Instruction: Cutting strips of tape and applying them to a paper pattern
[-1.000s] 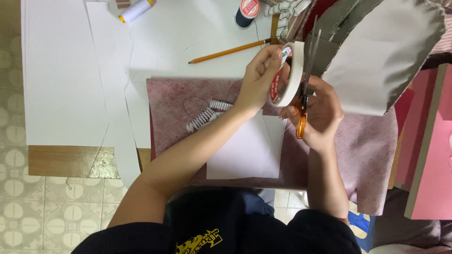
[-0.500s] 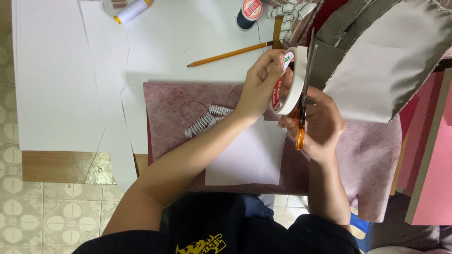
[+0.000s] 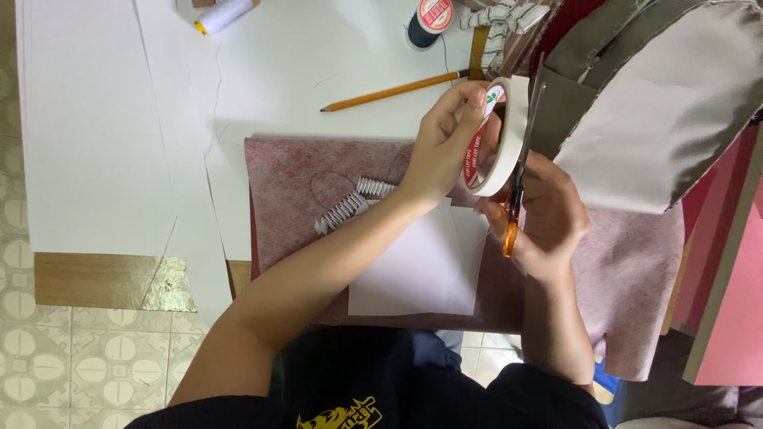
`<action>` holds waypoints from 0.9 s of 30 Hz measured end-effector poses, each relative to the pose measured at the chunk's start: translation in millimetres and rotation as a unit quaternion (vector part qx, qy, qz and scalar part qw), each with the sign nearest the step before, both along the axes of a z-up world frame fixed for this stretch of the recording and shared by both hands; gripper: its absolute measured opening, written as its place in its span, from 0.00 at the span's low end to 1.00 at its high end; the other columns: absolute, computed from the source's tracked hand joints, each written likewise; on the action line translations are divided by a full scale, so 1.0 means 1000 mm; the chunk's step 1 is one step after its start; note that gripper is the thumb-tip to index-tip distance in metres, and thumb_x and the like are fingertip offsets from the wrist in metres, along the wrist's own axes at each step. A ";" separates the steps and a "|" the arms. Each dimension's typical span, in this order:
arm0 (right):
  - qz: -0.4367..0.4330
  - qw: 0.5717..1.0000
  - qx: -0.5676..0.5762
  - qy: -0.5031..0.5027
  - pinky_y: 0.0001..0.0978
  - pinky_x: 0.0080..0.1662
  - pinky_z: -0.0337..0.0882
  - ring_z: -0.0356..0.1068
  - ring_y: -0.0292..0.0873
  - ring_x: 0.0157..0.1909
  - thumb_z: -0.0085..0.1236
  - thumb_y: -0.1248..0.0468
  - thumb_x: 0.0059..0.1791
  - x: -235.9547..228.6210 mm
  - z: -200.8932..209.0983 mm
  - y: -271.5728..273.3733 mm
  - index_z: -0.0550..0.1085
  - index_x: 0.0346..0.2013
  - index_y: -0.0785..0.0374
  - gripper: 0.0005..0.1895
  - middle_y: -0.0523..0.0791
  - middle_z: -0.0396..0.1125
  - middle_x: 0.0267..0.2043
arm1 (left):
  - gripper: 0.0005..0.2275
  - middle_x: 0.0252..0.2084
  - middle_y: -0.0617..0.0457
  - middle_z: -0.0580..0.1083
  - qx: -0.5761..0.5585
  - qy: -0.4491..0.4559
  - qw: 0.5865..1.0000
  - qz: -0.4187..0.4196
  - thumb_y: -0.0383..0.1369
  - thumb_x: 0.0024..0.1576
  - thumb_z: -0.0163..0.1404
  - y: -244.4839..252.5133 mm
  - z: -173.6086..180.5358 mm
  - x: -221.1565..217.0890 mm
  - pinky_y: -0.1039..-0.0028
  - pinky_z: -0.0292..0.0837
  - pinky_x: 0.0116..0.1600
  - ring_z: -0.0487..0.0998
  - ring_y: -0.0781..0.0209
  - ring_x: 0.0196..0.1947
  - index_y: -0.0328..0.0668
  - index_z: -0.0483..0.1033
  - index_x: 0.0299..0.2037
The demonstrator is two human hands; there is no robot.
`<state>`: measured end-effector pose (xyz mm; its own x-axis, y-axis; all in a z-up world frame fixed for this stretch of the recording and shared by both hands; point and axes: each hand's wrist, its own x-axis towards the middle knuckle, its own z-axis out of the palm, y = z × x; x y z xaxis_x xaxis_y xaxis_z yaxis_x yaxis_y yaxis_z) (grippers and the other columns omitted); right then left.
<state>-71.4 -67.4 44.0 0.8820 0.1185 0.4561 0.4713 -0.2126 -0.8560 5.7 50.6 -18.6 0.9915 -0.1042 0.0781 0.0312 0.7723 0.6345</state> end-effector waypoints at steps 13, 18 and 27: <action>-0.021 0.999 -0.026 -0.020 0.50 0.48 0.81 0.79 0.60 0.47 0.69 0.79 0.48 -0.001 -0.013 -0.022 0.67 0.63 0.84 0.31 0.67 0.70 0.56 | 0.14 0.28 0.49 0.75 0.005 0.008 1.000 0.006 0.44 0.74 0.48 -0.001 0.001 -0.001 0.80 0.72 0.29 0.76 0.69 0.23 0.42 0.75 0.57; -0.042 0.997 -0.040 -0.047 0.51 0.49 0.81 0.77 0.57 0.45 0.70 0.80 0.49 0.000 -0.008 -0.017 0.66 0.64 0.86 0.32 0.66 0.67 0.57 | 0.14 0.27 0.49 0.75 0.003 0.011 1.000 0.002 0.44 0.75 0.48 -0.002 0.001 0.001 0.81 0.71 0.28 0.76 0.69 0.22 0.42 0.75 0.57; -0.045 0.998 -0.003 -0.052 0.49 0.45 0.81 0.76 0.56 0.44 0.71 0.80 0.47 0.003 -0.019 -0.022 0.65 0.64 0.88 0.34 0.67 0.64 0.59 | 0.13 0.26 0.50 0.74 -0.002 0.017 1.000 -0.002 0.42 0.74 0.49 -0.003 0.002 0.000 0.82 0.71 0.29 0.76 0.69 0.23 0.41 0.77 0.55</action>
